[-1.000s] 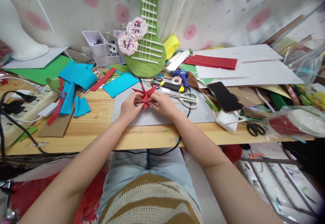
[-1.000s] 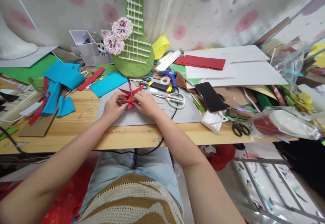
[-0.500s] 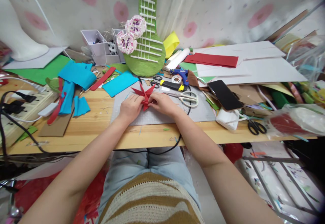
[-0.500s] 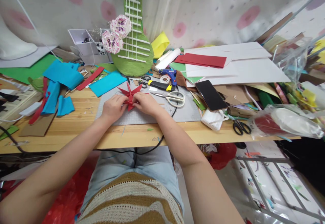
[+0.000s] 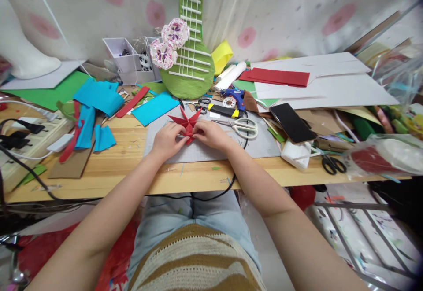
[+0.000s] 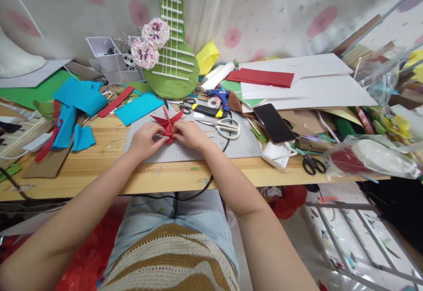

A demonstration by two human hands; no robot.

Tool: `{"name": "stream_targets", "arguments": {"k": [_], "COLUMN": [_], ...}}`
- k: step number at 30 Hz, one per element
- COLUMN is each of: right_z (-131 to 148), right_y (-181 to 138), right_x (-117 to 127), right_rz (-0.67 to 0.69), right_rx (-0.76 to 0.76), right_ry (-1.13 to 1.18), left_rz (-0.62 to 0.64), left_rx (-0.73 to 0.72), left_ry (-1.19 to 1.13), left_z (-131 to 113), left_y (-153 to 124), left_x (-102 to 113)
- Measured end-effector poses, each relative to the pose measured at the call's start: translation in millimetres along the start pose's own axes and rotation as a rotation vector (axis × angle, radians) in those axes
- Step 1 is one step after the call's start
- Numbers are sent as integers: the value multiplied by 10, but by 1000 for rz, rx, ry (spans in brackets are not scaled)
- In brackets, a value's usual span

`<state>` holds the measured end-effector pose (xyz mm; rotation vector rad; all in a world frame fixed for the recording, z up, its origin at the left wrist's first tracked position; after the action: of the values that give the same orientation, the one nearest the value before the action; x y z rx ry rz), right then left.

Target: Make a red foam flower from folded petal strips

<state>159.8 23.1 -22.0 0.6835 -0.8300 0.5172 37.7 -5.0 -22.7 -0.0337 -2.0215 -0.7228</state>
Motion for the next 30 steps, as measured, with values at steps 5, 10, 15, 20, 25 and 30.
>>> {"name": "stream_targets", "arguments": {"k": [5,10,15,20,25,30], "right_z": [13,22,-19,-16,-31,-42], "right_y": [-3,-14,-12,-13,-17,-13], "right_x": [11,20,14,20,25,8], "right_rz": [13,21,33,37,35,65], "right_rx": [9,17,-32,-25,-27,-13], "right_ry": [-1,32,9,-9,-19,7], "left_rz": [-21,-28,-28,-40,-51,-36], "left_rx": [-27,-84,-136,-164,-117,-114], "left_ry": [27,77,130,157,154,187], "left_z": [31,-17,-51,-37,-22,-31], "left_y": [9,14,25,28,16,15], "left_x": [-10,7,14,2,25,25]}}
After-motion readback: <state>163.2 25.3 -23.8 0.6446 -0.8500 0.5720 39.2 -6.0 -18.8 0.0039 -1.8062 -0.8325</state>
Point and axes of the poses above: each hand's wrist, its own y-axis towards the middle knuckle, its own x-axis out of the back of the hand, z = x × y, the point moved 7 cm from there along y, towards the middle knuckle, and after that the axes turned 1 degree about x, right-handed, at the moved point
